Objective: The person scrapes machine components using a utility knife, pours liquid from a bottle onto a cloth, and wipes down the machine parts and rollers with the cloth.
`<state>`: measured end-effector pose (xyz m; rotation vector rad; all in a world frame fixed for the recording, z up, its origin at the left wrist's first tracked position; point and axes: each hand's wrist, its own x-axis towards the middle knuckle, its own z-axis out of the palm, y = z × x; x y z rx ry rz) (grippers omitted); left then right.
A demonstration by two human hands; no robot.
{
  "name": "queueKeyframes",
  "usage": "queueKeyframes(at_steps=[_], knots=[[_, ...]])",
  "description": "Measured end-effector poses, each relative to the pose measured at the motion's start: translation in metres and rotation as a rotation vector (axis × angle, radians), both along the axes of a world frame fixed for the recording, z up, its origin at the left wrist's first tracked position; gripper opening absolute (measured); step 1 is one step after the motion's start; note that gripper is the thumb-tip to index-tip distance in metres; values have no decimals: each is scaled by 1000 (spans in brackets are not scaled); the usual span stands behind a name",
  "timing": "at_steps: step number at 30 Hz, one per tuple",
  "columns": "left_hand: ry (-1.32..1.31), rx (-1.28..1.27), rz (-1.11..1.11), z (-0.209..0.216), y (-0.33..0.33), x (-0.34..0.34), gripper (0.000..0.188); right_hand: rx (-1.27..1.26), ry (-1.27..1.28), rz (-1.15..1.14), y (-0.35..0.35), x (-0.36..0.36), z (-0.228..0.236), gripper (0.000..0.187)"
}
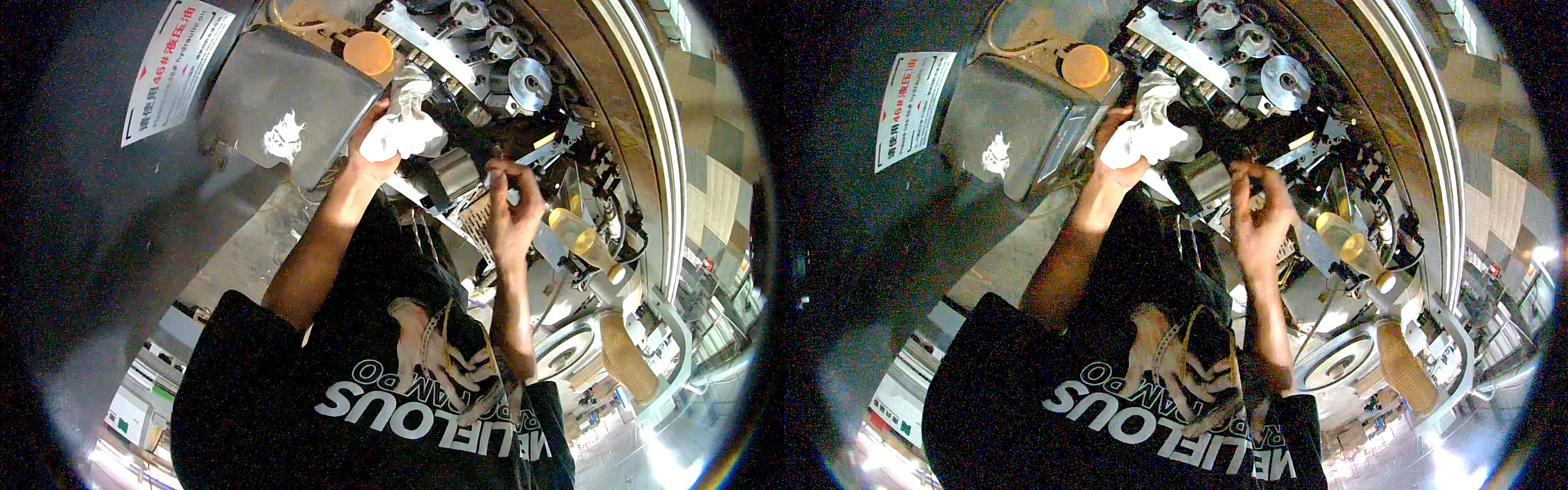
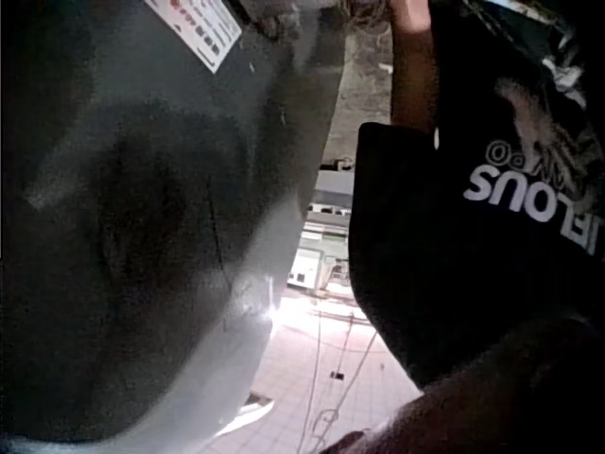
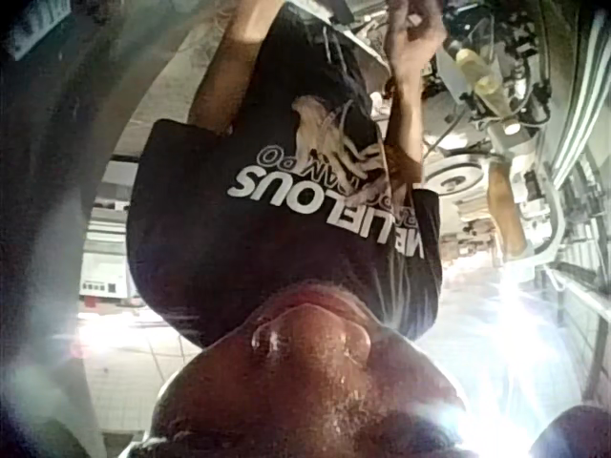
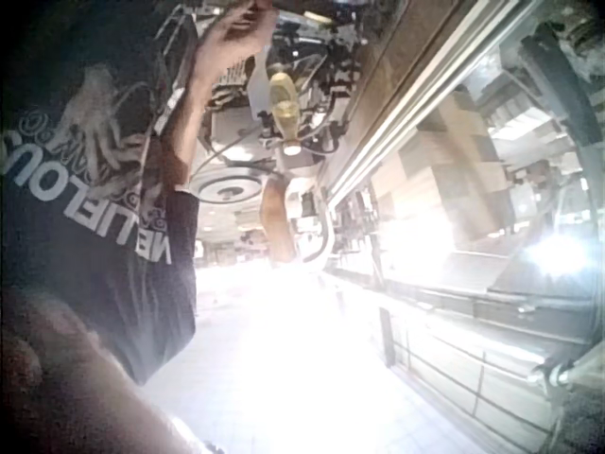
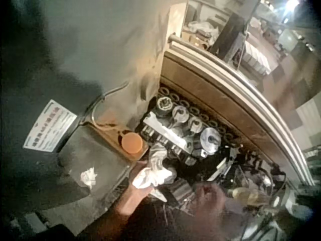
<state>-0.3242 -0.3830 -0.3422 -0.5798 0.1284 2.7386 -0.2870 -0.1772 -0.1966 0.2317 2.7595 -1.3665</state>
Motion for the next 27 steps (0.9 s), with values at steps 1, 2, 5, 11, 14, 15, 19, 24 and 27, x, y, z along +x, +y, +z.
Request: queueKeyframes(at_steps=[1, 2, 5, 11, 14, 15, 19, 24, 27], knots=[[78, 21, 8, -4, -6, -2, 34, -4, 13, -19, 0, -11, 0, 13], [76, 19, 7, -9, -7, -4, 34, -6, 26, -40, -1, -24, -2, 12], [192, -38, 72, -13, -10, -12, 35, 264, 284, 110, -13, -92, 5, 14], [-161, -619, 129, 20, 40, -86, 37, 793, 458, 333, -27, -224, -39, 33], [-28, -1178, 224, -13, 49, -121, 39, 916, 0, 420, -65, -244, -37, 54], [78, -1362, -39, -23, 41, -132, 42, 1086, -128, 565, -72, -249, -35, 51], [221, -1535, -178, -44, 48, -163, 39, 1176, -196, 518, -72, -260, -57, 45], [239, -1764, -237, -80, 34, -175, 45, 1193, -43, 686, -89, -273, -58, 48], [323, -1707, -195, -54, 67, -175, 42, 1099, 64, 532, -52, -281, -89, 58]])
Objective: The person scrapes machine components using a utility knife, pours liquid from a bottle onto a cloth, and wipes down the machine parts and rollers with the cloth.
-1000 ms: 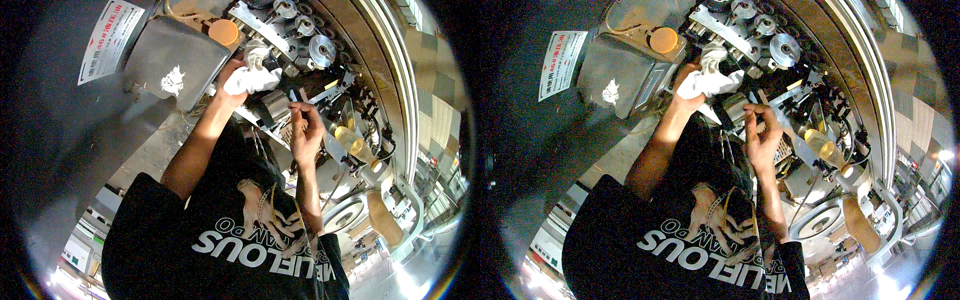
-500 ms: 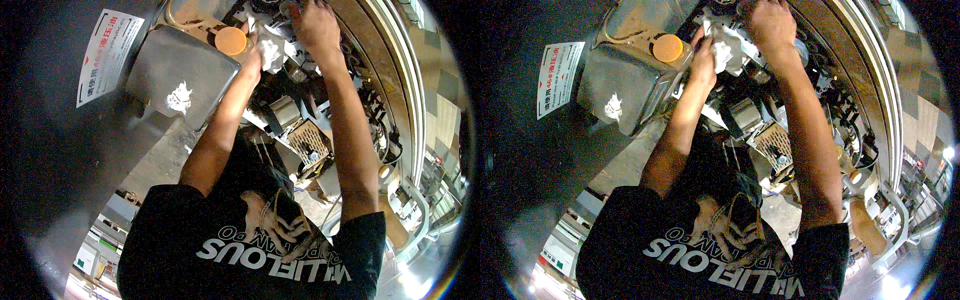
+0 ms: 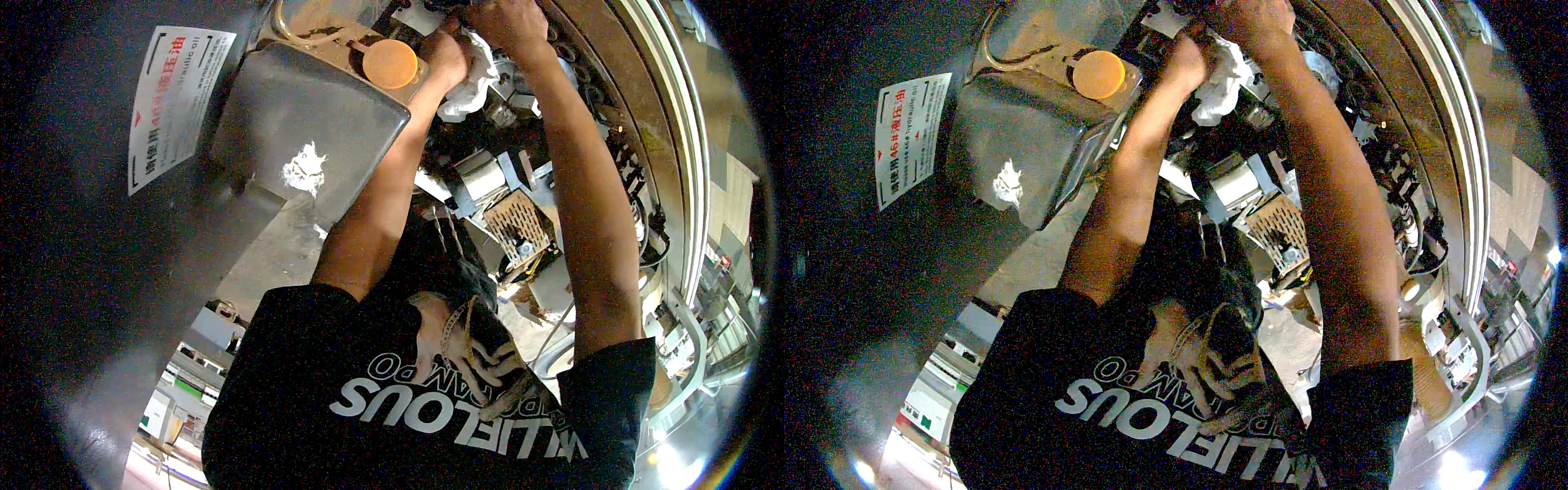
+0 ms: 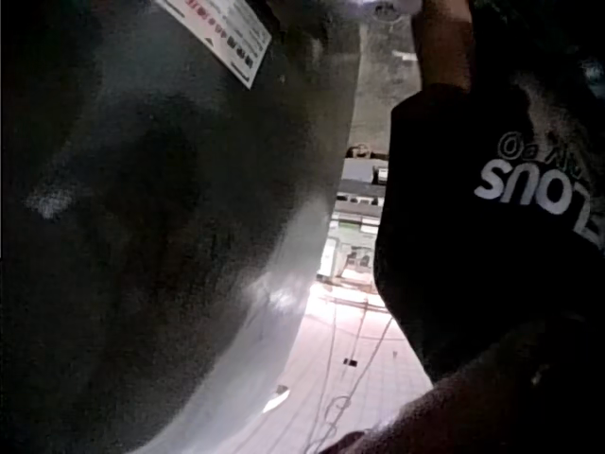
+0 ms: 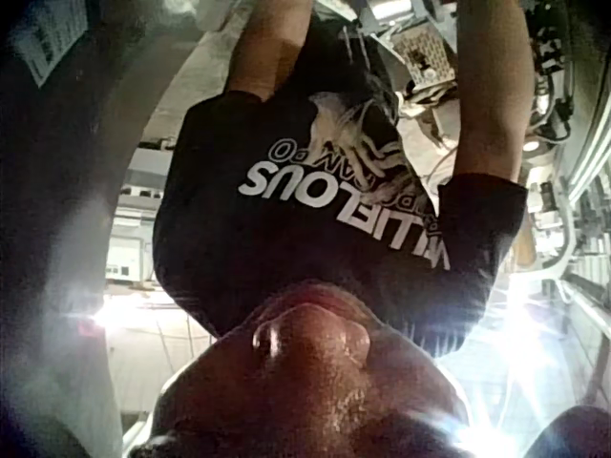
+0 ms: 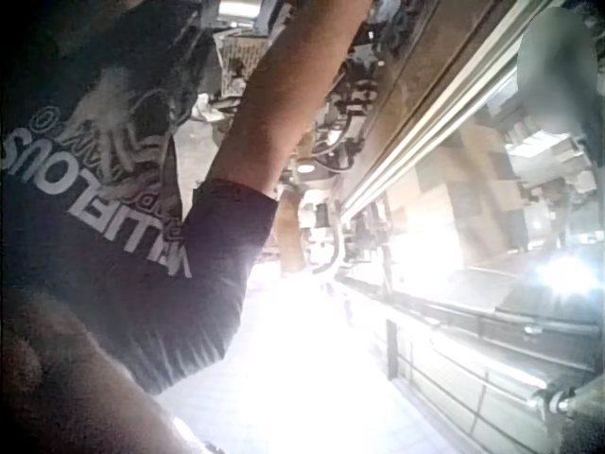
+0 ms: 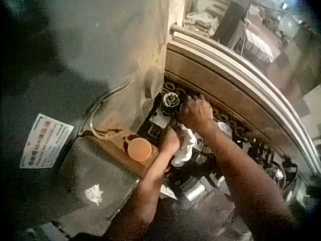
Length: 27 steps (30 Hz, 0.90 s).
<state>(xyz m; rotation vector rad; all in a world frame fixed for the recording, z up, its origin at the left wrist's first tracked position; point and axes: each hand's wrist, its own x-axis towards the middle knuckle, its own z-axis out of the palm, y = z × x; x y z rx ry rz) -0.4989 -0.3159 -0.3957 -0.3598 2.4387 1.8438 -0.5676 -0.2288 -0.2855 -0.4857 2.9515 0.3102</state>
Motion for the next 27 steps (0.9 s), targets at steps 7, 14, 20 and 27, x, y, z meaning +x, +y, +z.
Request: queueKeyframes(at_steps=[7, 14, 20, 27], knots=[[47, 91, 31, -4, -25, 0, 32, -54, 23, -203, -30, 11, 22, 64], [178, -19, 40, 2, -23, -8, 35, -71, -140, -157, -36, 0, 38, 57], [136, -98, -1, 1, -8, -2, 45, 36, 4, -171, -18, -2, 32, 44], [-320, 700, 191, -50, -23, -3, 32, 331, -391, 181, -34, 2, 27, 48]])
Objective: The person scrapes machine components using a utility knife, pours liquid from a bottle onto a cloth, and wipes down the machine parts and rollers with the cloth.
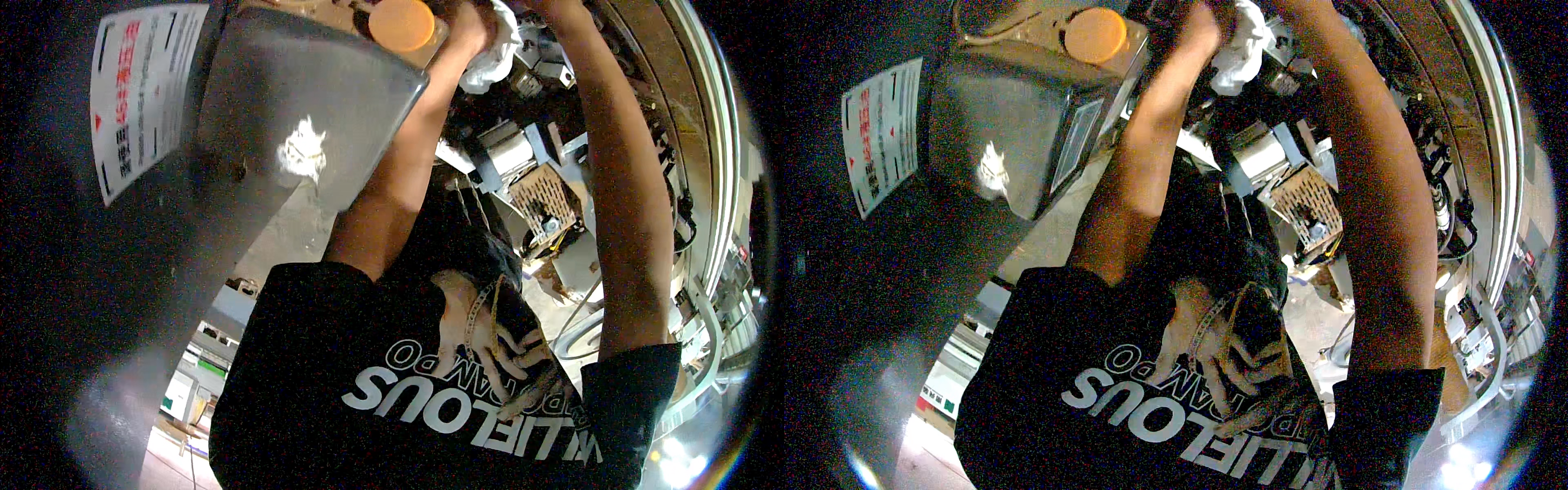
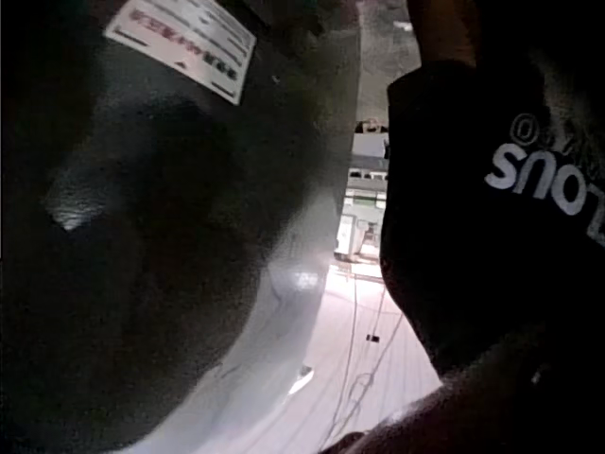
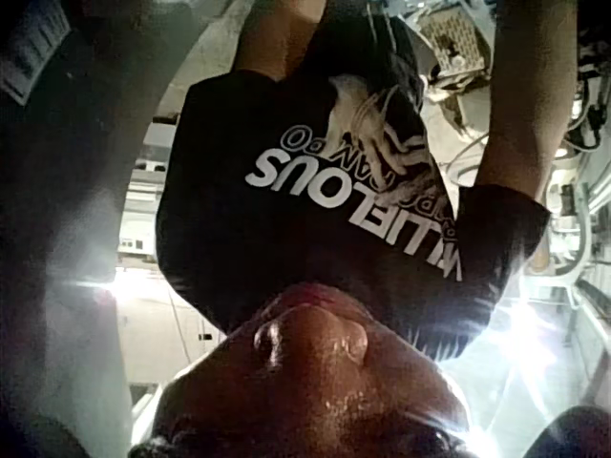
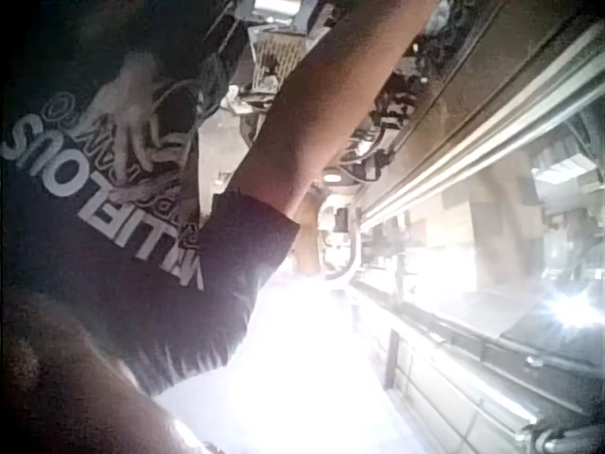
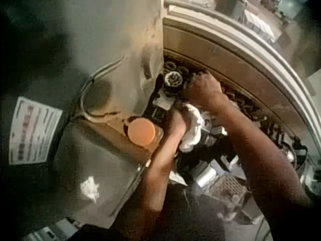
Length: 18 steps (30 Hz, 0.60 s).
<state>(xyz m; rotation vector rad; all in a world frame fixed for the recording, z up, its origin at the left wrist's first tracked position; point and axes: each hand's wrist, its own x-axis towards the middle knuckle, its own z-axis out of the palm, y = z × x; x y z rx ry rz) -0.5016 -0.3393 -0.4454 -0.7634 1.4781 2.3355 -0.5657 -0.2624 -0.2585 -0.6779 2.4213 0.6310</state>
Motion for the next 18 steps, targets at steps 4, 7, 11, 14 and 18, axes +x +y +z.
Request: queueKeyframes(at_steps=[4, 7, 11, 14, 18], knots=[[157, -813, -290, 51, 4, 8, 30, -280, 513, 144, 13, 20, -12, 65], [163, -721, -246, 33, -8, 18, 30, -171, 165, -228, -17, 21, 19, 49], [239, -554, -114, 22, 12, 10, 30, -25, 154, -207, -14, 12, 19, 36], [458, -1163, -11, -1, 3, 11, 30, -15, 67, -5, -18, 2, 6, 32], [196, -306, 23, 18, -8, 22, 30, -128, 250, 24, 5, -3, -32, 40]])
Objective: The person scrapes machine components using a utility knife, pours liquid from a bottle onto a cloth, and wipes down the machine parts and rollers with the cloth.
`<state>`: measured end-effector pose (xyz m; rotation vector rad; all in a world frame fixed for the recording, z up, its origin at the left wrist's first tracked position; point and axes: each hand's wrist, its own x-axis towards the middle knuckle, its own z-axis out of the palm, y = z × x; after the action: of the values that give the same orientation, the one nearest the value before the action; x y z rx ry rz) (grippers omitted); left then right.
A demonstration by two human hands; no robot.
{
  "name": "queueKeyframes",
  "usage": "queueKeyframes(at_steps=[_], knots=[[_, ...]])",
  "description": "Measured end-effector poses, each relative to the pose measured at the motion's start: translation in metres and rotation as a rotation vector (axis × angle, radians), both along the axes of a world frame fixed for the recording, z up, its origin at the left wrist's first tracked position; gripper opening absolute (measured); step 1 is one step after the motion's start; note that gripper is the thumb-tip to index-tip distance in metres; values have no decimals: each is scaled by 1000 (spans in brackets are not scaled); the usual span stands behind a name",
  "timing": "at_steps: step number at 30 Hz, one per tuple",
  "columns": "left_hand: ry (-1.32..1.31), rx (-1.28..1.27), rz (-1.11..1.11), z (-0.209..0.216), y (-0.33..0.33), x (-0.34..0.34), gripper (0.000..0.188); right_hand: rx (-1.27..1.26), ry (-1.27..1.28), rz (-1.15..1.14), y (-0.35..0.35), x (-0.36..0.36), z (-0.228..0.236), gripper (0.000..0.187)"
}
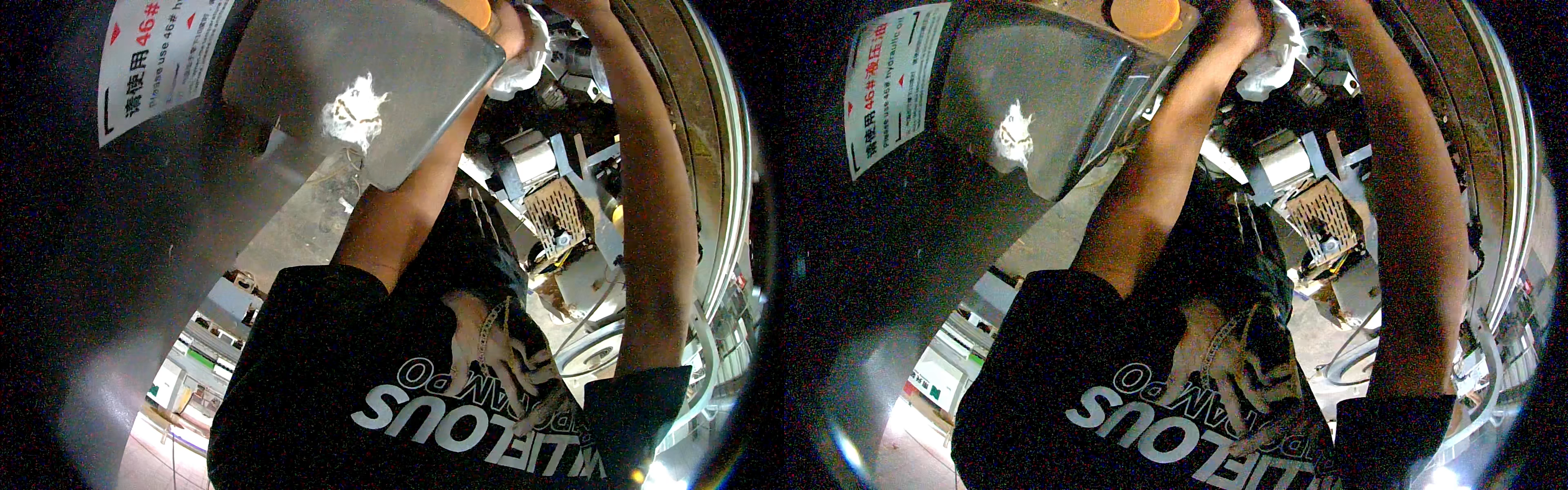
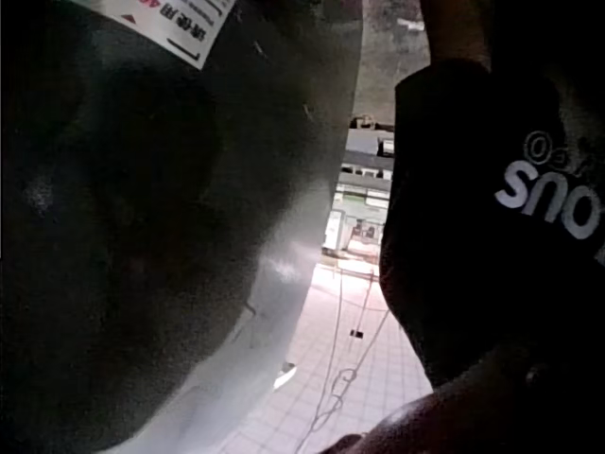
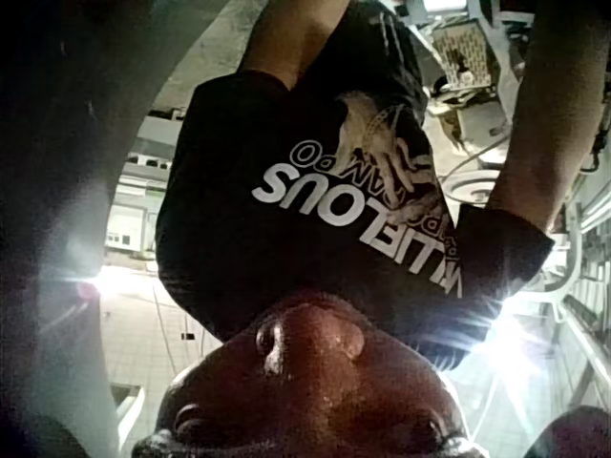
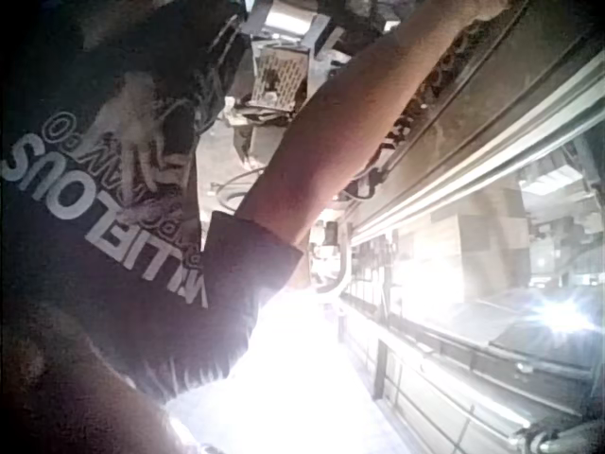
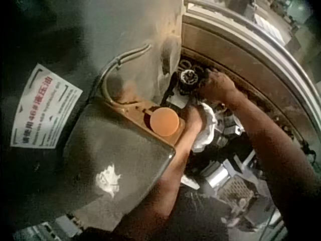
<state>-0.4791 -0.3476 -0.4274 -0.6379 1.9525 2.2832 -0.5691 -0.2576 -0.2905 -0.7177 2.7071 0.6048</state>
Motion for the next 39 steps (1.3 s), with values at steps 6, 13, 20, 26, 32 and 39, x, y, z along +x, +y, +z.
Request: queueKeyframes(at_steps=[6, 13, 20, 26, 32, 39], knots=[[123, 145, 198, 15, -31, 59, 35, -86, 7, -343, -15, 7, 21, 54], [163, 213, 267, 18, -20, 65, 42, -53, 91, -130, -3, 18, -9, 58], [205, -128, 263, 31, 4, 20, 52, -820, 299, 330, 3, 2, 22, 73], [462, -939, 271, 11, 2, -31, 61, -542, 136, 267, 9, -26, -20, 30], [24, -444, 100, 21, 1, -40, 59, -407, 244, 416, 4, -25, -26, 24], [-259, -139, -142, 14, -16, -56, 49, -468, 171, 450, -5, -26, -24, 21]])
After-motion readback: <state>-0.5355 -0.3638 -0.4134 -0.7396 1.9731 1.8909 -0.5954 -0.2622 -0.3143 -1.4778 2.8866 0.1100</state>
